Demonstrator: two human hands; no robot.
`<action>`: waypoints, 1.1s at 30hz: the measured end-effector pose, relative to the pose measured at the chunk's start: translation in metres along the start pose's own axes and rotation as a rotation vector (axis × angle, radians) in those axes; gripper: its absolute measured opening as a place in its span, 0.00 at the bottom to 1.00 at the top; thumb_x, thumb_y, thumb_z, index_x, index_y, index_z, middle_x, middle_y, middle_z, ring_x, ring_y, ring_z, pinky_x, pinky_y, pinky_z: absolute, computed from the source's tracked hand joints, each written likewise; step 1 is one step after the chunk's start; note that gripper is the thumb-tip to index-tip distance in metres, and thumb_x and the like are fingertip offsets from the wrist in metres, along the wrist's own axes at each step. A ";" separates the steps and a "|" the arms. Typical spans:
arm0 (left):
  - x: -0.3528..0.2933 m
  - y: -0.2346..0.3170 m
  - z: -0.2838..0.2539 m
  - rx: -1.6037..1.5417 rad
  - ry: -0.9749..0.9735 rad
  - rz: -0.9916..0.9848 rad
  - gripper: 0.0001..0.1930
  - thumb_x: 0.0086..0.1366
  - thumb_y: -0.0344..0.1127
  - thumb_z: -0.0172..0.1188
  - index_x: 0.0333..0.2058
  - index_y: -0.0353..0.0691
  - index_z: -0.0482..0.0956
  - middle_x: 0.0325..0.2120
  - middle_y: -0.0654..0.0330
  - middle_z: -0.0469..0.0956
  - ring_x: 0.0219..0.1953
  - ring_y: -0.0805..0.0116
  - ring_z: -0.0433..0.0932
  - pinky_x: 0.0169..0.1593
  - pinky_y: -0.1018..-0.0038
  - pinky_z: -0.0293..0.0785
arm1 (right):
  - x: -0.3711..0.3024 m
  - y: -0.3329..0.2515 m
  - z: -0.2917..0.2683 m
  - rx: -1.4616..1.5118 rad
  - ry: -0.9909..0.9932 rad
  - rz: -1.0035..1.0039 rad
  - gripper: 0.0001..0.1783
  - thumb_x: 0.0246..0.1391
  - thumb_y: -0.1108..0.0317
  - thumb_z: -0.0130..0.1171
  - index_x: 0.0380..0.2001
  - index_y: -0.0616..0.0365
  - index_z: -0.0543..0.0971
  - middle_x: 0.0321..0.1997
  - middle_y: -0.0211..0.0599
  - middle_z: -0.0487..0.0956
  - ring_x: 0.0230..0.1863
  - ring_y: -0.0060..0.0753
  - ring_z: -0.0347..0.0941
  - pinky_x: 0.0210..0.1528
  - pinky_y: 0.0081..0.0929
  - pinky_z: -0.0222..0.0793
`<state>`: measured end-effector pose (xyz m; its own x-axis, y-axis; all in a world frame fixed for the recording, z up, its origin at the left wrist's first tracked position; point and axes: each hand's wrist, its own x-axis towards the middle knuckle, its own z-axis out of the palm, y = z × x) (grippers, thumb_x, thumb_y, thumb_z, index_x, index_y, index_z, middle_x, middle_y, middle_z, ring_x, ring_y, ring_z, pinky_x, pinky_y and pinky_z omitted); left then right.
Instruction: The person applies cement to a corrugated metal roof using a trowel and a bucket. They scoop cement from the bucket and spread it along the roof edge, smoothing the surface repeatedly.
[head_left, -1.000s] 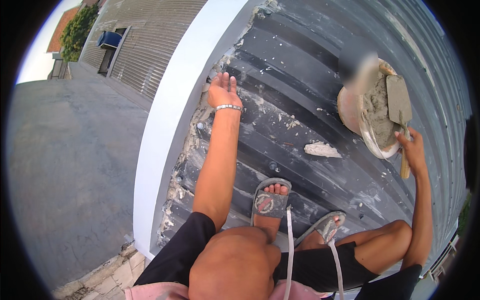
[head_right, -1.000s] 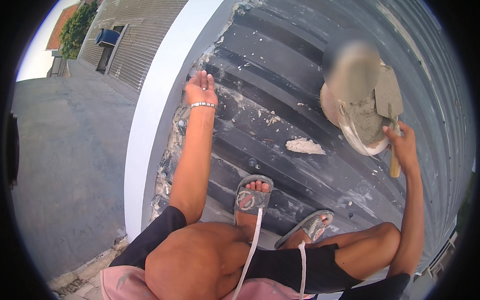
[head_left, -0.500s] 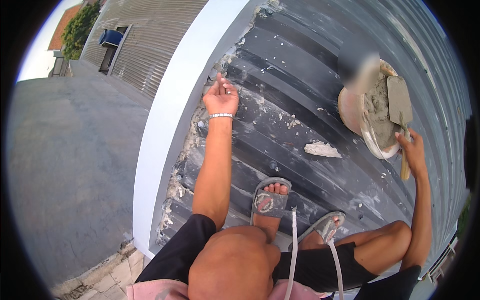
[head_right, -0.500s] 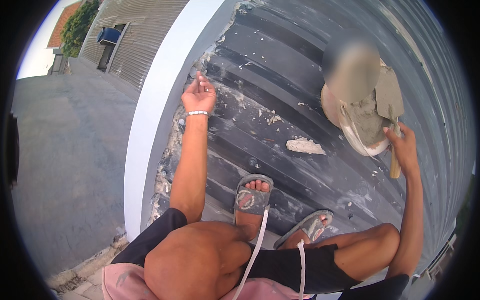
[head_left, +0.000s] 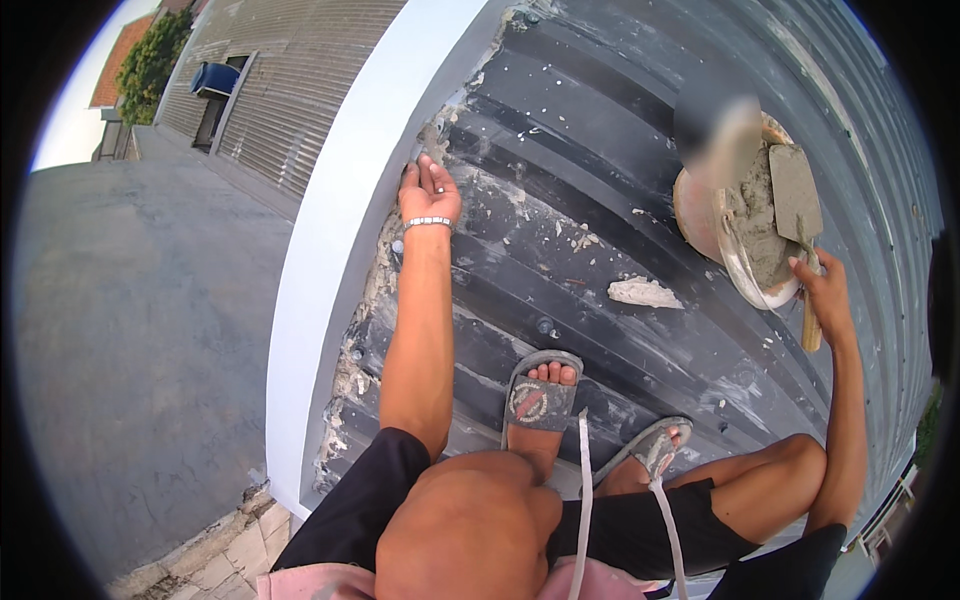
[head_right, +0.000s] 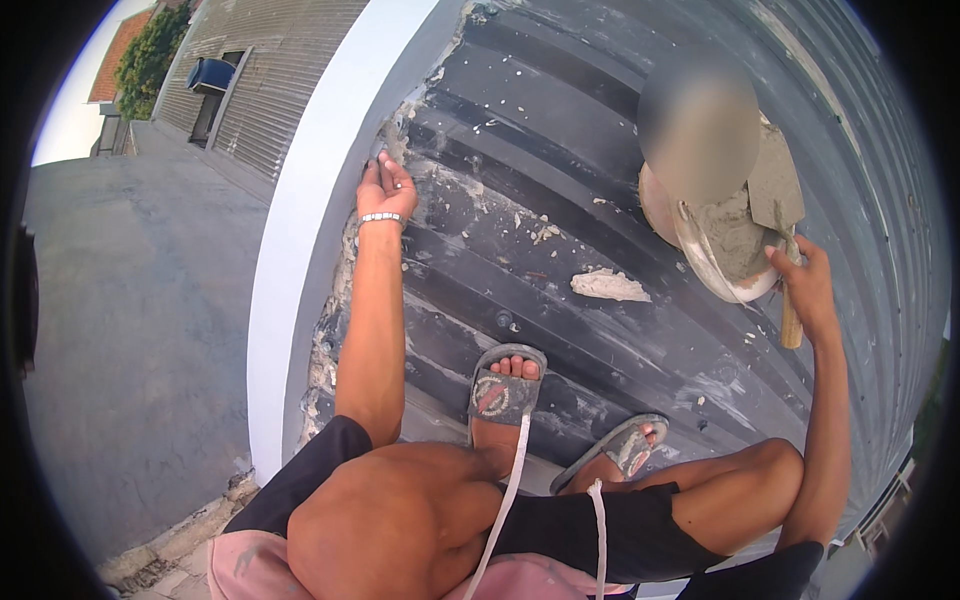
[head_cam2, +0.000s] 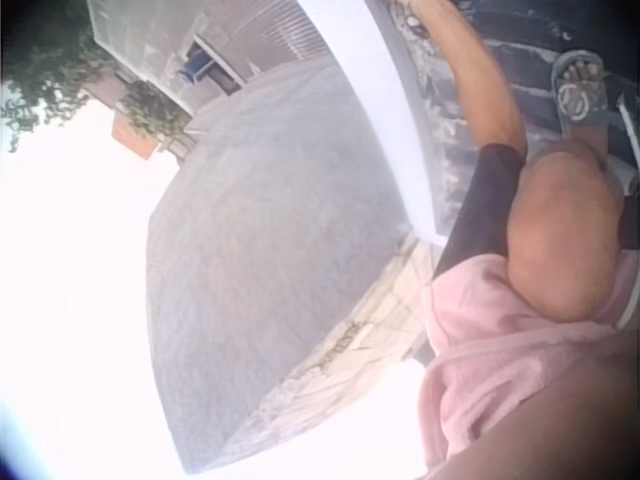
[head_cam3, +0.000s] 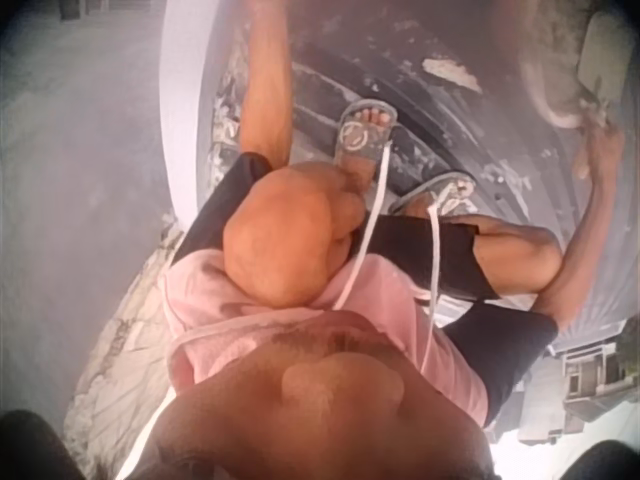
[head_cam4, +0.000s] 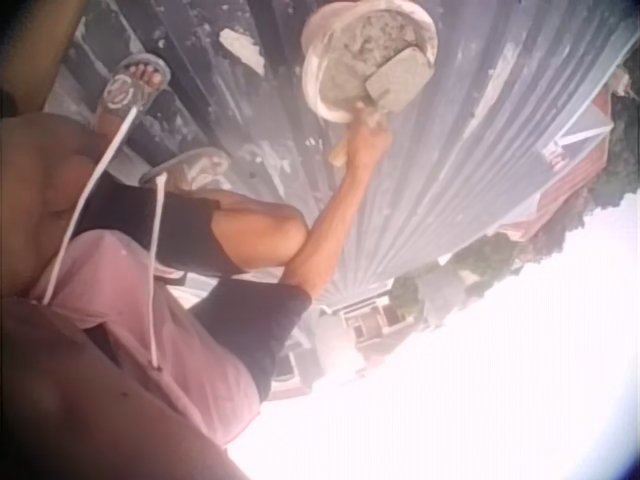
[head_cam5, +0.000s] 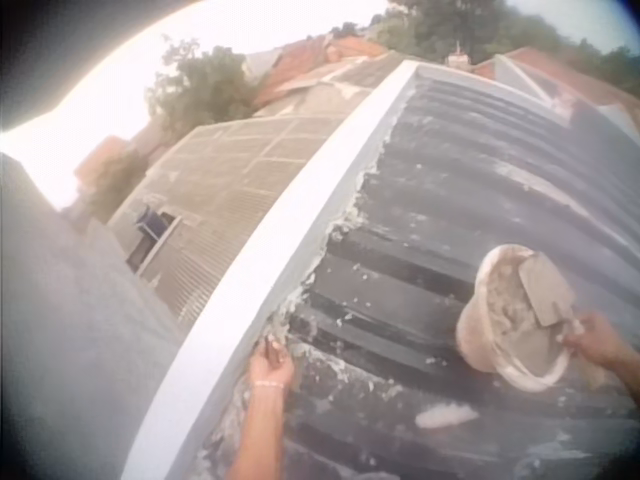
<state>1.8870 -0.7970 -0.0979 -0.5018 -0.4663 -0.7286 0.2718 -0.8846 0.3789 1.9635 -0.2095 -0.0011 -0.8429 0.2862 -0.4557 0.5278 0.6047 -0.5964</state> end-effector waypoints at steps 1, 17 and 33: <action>0.001 -0.002 0.000 -0.004 0.008 0.014 0.11 0.78 0.29 0.51 0.54 0.34 0.74 0.51 0.50 0.83 0.47 0.62 0.86 0.37 0.72 0.89 | 0.001 0.002 -0.001 -0.002 0.007 0.002 0.36 0.61 0.57 0.70 0.62 0.75 0.72 0.50 0.48 0.82 0.45 0.36 0.82 0.43 0.34 0.81; -0.059 -0.002 -0.021 0.411 -0.331 0.135 0.25 0.75 0.31 0.47 0.68 0.41 0.60 0.66 0.53 0.71 0.58 0.60 0.78 0.55 0.61 0.81 | -0.001 0.002 -0.002 0.040 0.016 0.003 0.37 0.61 0.58 0.70 0.63 0.74 0.71 0.48 0.48 0.82 0.44 0.36 0.82 0.45 0.34 0.81; -0.061 0.018 -0.033 0.104 -0.467 -0.116 0.17 0.73 0.37 0.50 0.58 0.45 0.68 0.59 0.56 0.76 0.43 0.64 0.79 0.41 0.64 0.74 | -0.008 -0.012 0.000 0.061 -0.038 -0.027 0.25 0.61 0.62 0.68 0.54 0.70 0.80 0.44 0.44 0.85 0.42 0.33 0.83 0.42 0.33 0.81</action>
<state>1.9496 -0.7838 -0.0656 -0.8451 -0.2970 -0.4445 0.1204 -0.9159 0.3830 1.9636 -0.2195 0.0098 -0.8528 0.2418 -0.4630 0.5117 0.5647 -0.6475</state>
